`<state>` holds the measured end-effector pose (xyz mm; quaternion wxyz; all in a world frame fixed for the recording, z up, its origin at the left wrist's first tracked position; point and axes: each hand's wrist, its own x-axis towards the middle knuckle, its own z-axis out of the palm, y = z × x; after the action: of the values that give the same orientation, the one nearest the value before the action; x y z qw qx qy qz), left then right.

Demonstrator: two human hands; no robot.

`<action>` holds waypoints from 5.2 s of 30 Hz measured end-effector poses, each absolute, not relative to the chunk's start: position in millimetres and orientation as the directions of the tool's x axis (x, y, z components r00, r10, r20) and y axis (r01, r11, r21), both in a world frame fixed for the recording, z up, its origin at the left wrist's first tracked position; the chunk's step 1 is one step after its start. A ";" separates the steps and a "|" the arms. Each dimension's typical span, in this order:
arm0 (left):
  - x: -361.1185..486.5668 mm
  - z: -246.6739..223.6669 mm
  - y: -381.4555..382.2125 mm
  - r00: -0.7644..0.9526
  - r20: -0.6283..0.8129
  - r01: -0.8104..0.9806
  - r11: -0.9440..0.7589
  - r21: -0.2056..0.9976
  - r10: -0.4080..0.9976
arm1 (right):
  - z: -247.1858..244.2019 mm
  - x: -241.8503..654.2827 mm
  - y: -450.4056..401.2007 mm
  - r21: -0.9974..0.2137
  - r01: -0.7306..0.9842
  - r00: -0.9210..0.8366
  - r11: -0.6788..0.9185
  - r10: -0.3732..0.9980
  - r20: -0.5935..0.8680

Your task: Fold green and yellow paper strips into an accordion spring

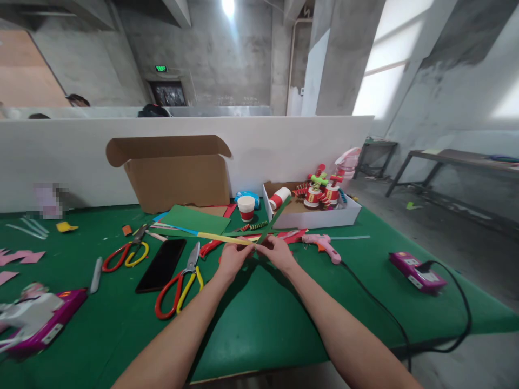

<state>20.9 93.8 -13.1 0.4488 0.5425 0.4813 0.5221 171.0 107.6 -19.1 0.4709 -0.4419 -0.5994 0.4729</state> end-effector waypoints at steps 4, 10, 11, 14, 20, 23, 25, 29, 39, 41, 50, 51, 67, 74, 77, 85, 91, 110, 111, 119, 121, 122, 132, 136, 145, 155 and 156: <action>21.8 -10.5 93.2 0.004 0.089 -0.004 -0.089 0.996 0.996 | -15.5 170.4 105.2 -0.994 -0.016 -0.191 0.111 0.975 0.112; 21.8 -8.5 92.9 -0.006 0.068 -0.069 -0.068 0.995 0.998 | -13.0 172.9 105.7 -0.985 0.055 -0.184 0.166 0.971 0.154; 21.8 -8.1 92.7 -0.008 0.060 -0.079 -0.060 0.995 0.998 | -12.6 173.9 106.4 -0.982 0.073 -0.184 0.177 0.970 0.161; 21.3 -6.2 92.3 -0.023 0.062 -0.116 -0.064 0.991 0.998 | -10.5 178.5 109.0 -0.960 0.174 -0.184 0.218 0.965 0.186; 13.8 -2.7 98.3 -0.117 0.058 -0.217 -0.083 0.973 0.991 | -4.8 188.9 112.5 -0.924 0.311 -0.148 0.223 0.972 0.185; 7.8 -2.3 103.2 -0.169 0.045 -0.268 -0.090 0.959 0.985 | -3.3 192.4 114.0 -0.916 0.329 -0.124 0.229 0.972 0.199; 3.6 -1.8 105.7 -0.205 0.051 -0.283 -0.109 0.953 0.977 | -3.0 194.2 115.6 -0.916 0.327 -0.101 0.232 0.972 0.211; -5.1 1.1 109.4 -0.284 0.062 -0.314 -0.154 0.937 0.957 | -3.7 197.4 119.3 -0.933 0.278 -0.077 0.228 0.974 0.215; -20.6 6.4 113.1 -0.317 0.095 -0.419 -0.229 0.879 0.944 | -1.1 205.0 121.1 -0.957 0.176 -0.015 0.230 0.973 0.231; -22.7 6.7 113.2 -0.319 0.101 -0.431 -0.239 0.870 0.942 | -0.5 206.2 121.5 -0.968 0.134 -0.007 0.214 0.977 0.215; -1.9 -5.8 105.3 -0.105 0.043 -0.289 -0.072 0.954 0.994 | -8.2 179.2 109.9 -0.970 -0.241 -0.139 0.036 0.988 0.071; 3.8 -8.0 103.0 -0.021 0.040 -0.242 -0.044 0.969 0.999 | -9.0 175.1 107.7 -0.969 -0.243 -0.160 0.040 0.984 0.081; 15.4 -12.5 97.3 0.152 0.065 -0.054 -0.058 0.997 0.986 | -16.1 166.5 102.8 -0.991 -0.064 -0.142 0.114 0.982 0.122; 15.3 -12.2 97.3 0.103 0.102 -0.021 -0.101 0.995 0.989 | -12.4 166.2 100.3 -0.977 0.075 -0.129 0.202 0.973 0.191; 16.4 -11.4 96.8 0.124 0.090 0.007 -0.091 0.996 0.988 | -11.8 166.2 99.6 -0.963 0.129 -0.098 0.238 0.969 0.227; 14.5 -11.7 97.8 0.112 0.083 0.072 -0.092 0.993 0.990 | -8.2 175.3 105.6 -0.959 0.194 0.009 0.207 0.977 0.212; 14.0 -6.7 95.9 0.106 0.074 0.046 -0.079 0.996 0.992 | 0.2 183.4 109.8 -0.973 0.117 0.096 0.199 0.973 0.210; 11.2 -2.0 94.3 0.124 0.053 0.051 -0.060 0.997 0.991 | 14.8 209.4 118.2 -0.963 -0.131 0.267 0.235 0.944 0.194; 11.0 -2.4 94.6 0.124 0.051 0.057 -0.059 0.997 0.991 | 15.1 211.3 119.1 -0.961 -0.137 0.281 0.242 0.939 0.196; 10.0 -5.1 96.2 0.119 0.039 0.056 -0.046 0.997 0.992 | 17.6 219.0 124.8 -0.926 -0.239 0.339 0.292 0.919 0.202; 10.1 -4.6 95.7 0.123 0.042 0.055 -0.049 0.997 0.992 | 18.3 218.8 125.1 -0.914 -0.273 0.359 0.300 0.913 0.192; 10.3 -4.2 95.5 0.123 0.043 0.055 -0.050 0.997 0.992 | 18.6 218.6 125.2 -0.909 -0.288 0.363 0.300 0.913 0.186; 10.6 -4.4 95.7 0.117 0.060 0.073 -0.069 0.995 0.991 | 17.0 221.2 128.0 -0.848 -0.391 0.401 0.357 0.896 0.192; 10.8 -5.2 96.8 0.109 0.047 0.092 -0.057 0.994 0.993 | 14.4 228.4 129.8 -0.803 -0.486 0.424 0.344 0.897 0.128; 11.6 -10.6 99.7 0.122 0.079 0.017 -0.082 0.996 0.989 | 3.1 188.1 109.0 -0.937 -0.348 -0.081 -0.018 0.997 0.011; 13.0 -10.1 98.0 0.108 0.067 -0.012 -0.066 0.998 0.992 | -7.4 167.0 100.3 -0.985 -0.148 -0.161 0.085 0.981 0.109; 12.9 -9.4 97.6 0.110 0.063 -0.016 -0.061 0.998 0.992 | -8.9 166.7 100.9 -0.987 -0.137 -0.167 0.079 0.981 0.101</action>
<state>12.9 97.6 -9.4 0.5143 0.5391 0.4526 0.4898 166.7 100.9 -8.9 0.5081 -0.3977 -0.5302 0.5500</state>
